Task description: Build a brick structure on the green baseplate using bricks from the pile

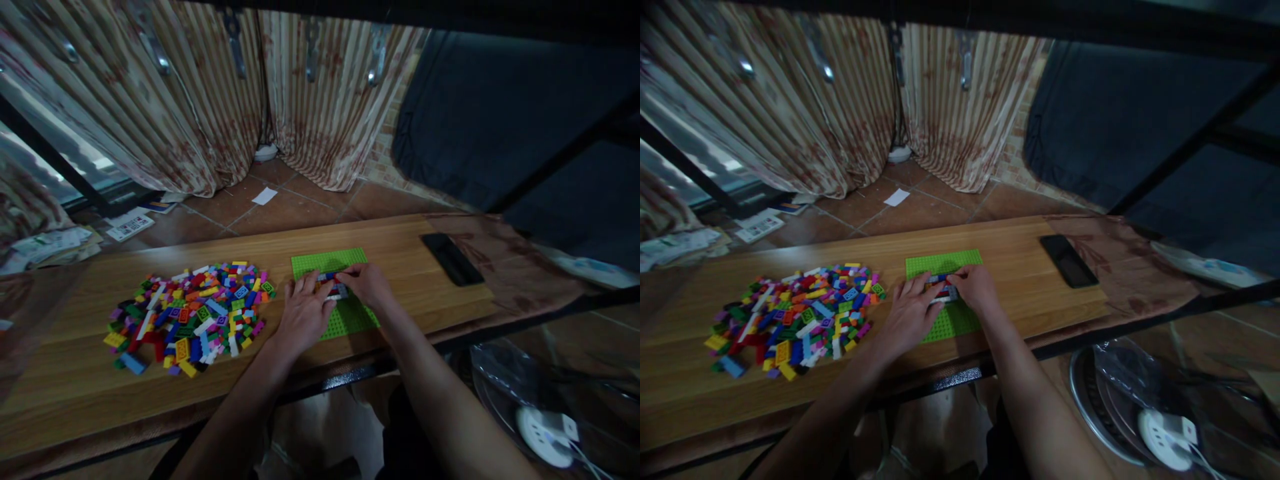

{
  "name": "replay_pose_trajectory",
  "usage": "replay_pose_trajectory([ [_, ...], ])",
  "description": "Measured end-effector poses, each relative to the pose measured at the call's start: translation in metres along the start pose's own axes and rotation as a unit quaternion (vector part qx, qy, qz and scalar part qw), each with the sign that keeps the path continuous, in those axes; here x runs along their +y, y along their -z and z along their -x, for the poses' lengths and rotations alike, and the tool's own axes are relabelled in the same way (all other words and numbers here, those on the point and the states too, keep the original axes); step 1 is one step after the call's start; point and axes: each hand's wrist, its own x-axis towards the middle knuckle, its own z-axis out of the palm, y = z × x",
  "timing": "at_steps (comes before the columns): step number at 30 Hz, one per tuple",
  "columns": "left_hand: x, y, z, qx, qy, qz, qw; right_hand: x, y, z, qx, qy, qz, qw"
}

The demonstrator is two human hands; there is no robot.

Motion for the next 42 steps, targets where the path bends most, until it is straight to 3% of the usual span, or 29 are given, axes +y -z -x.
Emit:
replay_pose_trajectory([
  [5,-0.006,0.006,0.000,0.003,0.011,0.032,0.999,0.006,-0.001,-0.002,-0.006,0.009,-0.023,1.000],
  [10,-0.029,0.023,-0.002,0.086,0.042,0.062,0.994,0.018,-0.001,-0.006,0.000,-0.002,-0.079,0.997],
  [16,-0.071,0.048,0.003,0.174,0.110,0.093,0.974,0.011,0.007,-0.004,0.116,0.001,-0.125,0.985],
  [22,-0.096,0.072,0.014,0.221,0.220,0.114,0.943,-0.017,0.002,0.011,0.200,0.069,-0.179,0.961],
  [25,-0.104,0.081,0.018,0.265,0.252,0.148,0.919,-0.033,-0.012,0.027,0.163,0.127,-0.192,0.960],
  [29,-0.111,0.086,0.022,0.311,0.274,0.193,0.889,-0.057,-0.033,0.053,0.024,0.261,-0.126,0.957],
  [32,-0.114,0.087,0.024,0.326,0.277,0.211,0.879,-0.070,-0.050,0.064,-0.043,0.308,-0.083,0.947],
  [42,-0.126,0.088,0.032,0.331,0.271,0.241,0.871,-0.082,-0.084,0.062,-0.056,0.326,-0.041,0.943],
])
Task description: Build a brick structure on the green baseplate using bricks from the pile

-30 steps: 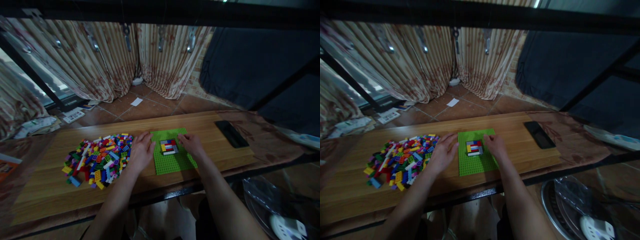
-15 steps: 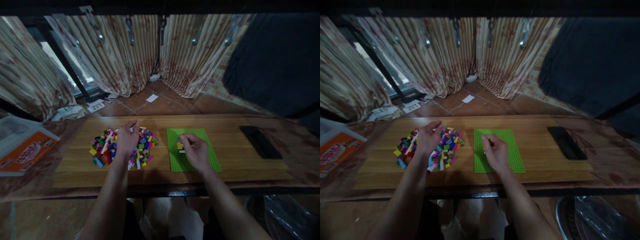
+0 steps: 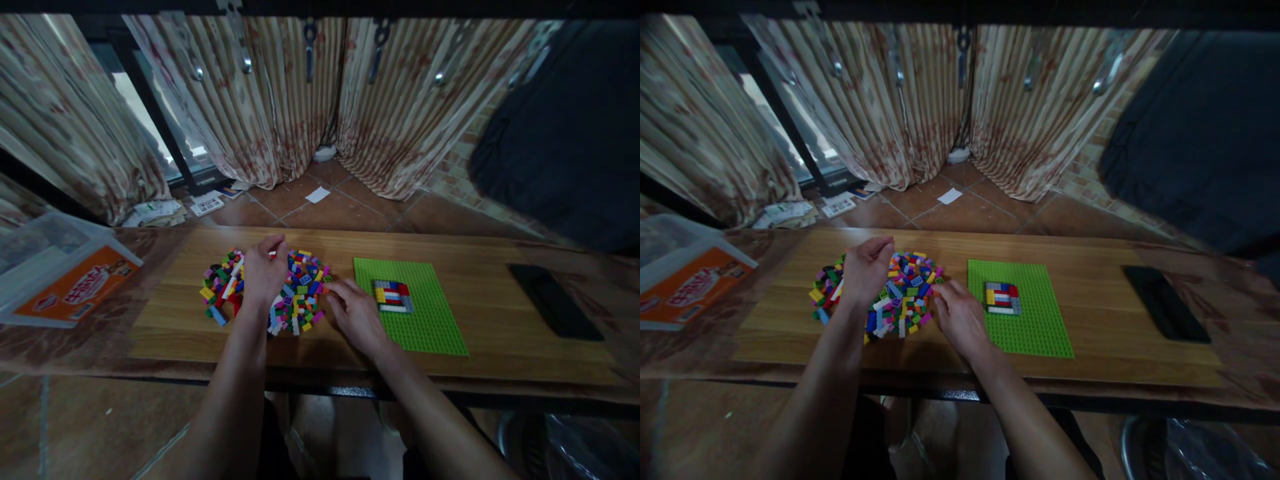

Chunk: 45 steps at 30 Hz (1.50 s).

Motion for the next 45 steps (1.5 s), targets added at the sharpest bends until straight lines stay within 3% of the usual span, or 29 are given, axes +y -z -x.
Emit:
replay_pose_trajectory([
  [10,0.003,0.002,0.005,-0.034,-0.008,-0.026,0.999,0.000,-0.027,-0.015,-0.027,0.025,0.058,0.998],
  [21,0.003,-0.003,0.006,-0.048,-0.033,-0.043,0.997,-0.010,-0.023,-0.019,-0.034,0.008,0.062,0.997],
  [30,0.015,-0.021,0.017,-0.115,-0.039,-0.035,0.992,-0.012,-0.006,-0.014,0.018,-0.058,-0.030,0.998],
  [38,0.027,-0.048,0.034,-0.270,-0.061,0.079,0.958,-0.001,0.019,-0.008,0.122,-0.079,-0.099,0.984],
  [45,0.030,-0.062,0.041,-0.288,0.035,0.197,0.937,0.007,0.038,-0.003,0.137,-0.087,-0.110,0.981],
])
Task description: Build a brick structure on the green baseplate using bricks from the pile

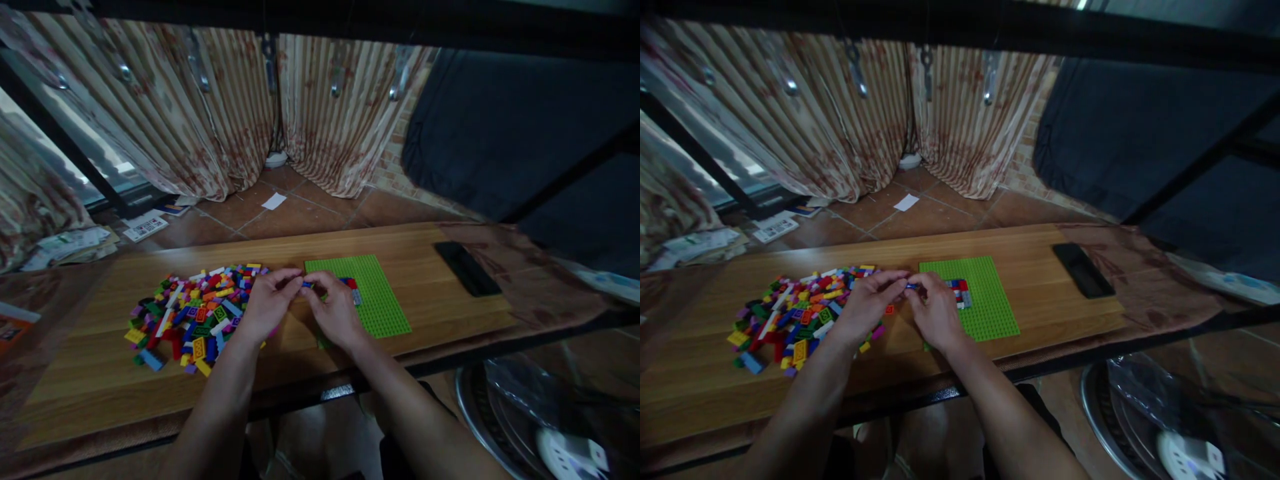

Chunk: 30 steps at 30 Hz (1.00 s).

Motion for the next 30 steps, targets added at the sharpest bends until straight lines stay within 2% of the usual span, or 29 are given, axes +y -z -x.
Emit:
replay_pose_trajectory([
  [3,0.001,-0.007,0.000,-0.025,0.027,0.035,0.999,0.005,0.013,-0.001,-0.005,-0.003,-0.033,0.999],
  [6,0.001,-0.014,0.001,-0.043,0.024,0.024,0.999,0.016,0.026,-0.002,-0.002,-0.016,-0.059,0.998],
  [8,0.000,-0.019,0.001,-0.053,0.016,-0.003,0.998,0.026,0.033,-0.004,0.031,-0.037,-0.081,0.996],
  [12,-0.003,-0.026,0.000,-0.074,0.009,-0.025,0.997,0.044,0.046,-0.011,0.137,-0.091,-0.135,0.977],
  [15,-0.007,-0.030,0.001,-0.086,0.002,-0.037,0.996,0.049,0.055,-0.016,0.176,-0.115,-0.148,0.966],
  [23,-0.019,-0.041,0.003,-0.094,-0.029,-0.115,0.989,0.049,0.058,-0.016,0.179,-0.121,-0.142,0.966],
  [30,-0.017,-0.044,0.005,-0.055,-0.038,-0.191,0.979,0.050,0.059,-0.016,0.168,-0.123,-0.130,0.969],
])
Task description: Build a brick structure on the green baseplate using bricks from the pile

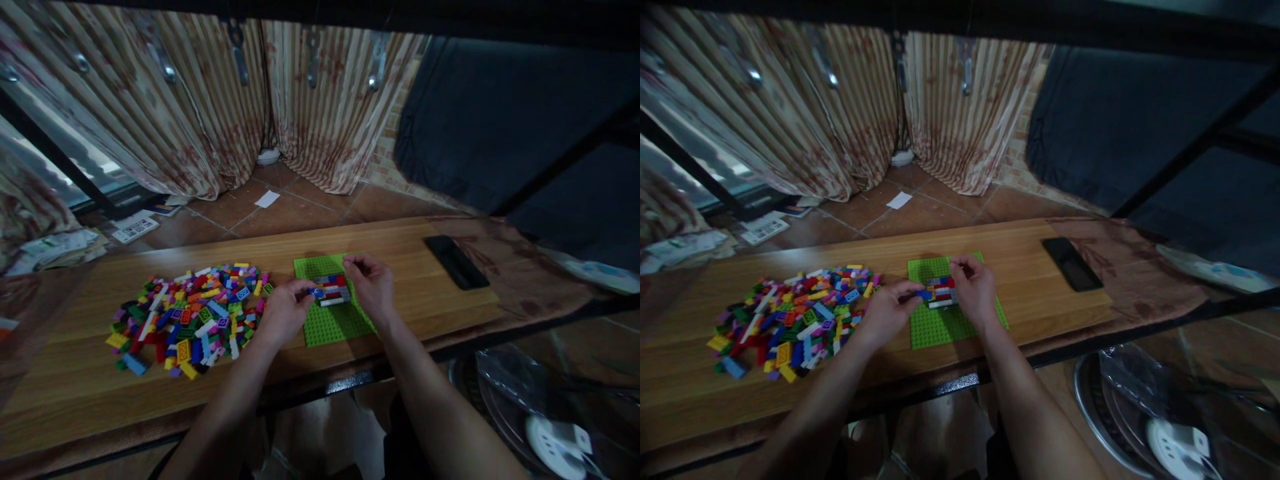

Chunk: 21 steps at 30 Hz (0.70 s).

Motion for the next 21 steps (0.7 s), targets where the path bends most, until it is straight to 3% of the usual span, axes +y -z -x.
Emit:
replay_pose_trajectory([
  [6,0.005,0.009,0.002,0.058,0.001,-0.141,0.988,0.000,-0.004,0.007,-0.015,0.018,0.038,0.999],
  [10,0.008,0.026,0.004,0.064,0.020,-0.213,0.975,-0.006,-0.014,0.020,-0.083,0.050,0.070,0.993],
  [16,-0.002,0.055,0.010,0.075,0.038,-0.207,0.975,-0.020,-0.034,0.040,-0.185,0.126,0.135,0.965],
  [21,-0.014,0.094,0.012,0.191,0.071,-0.152,0.967,-0.024,-0.064,0.064,-0.255,0.137,0.126,0.949],
])
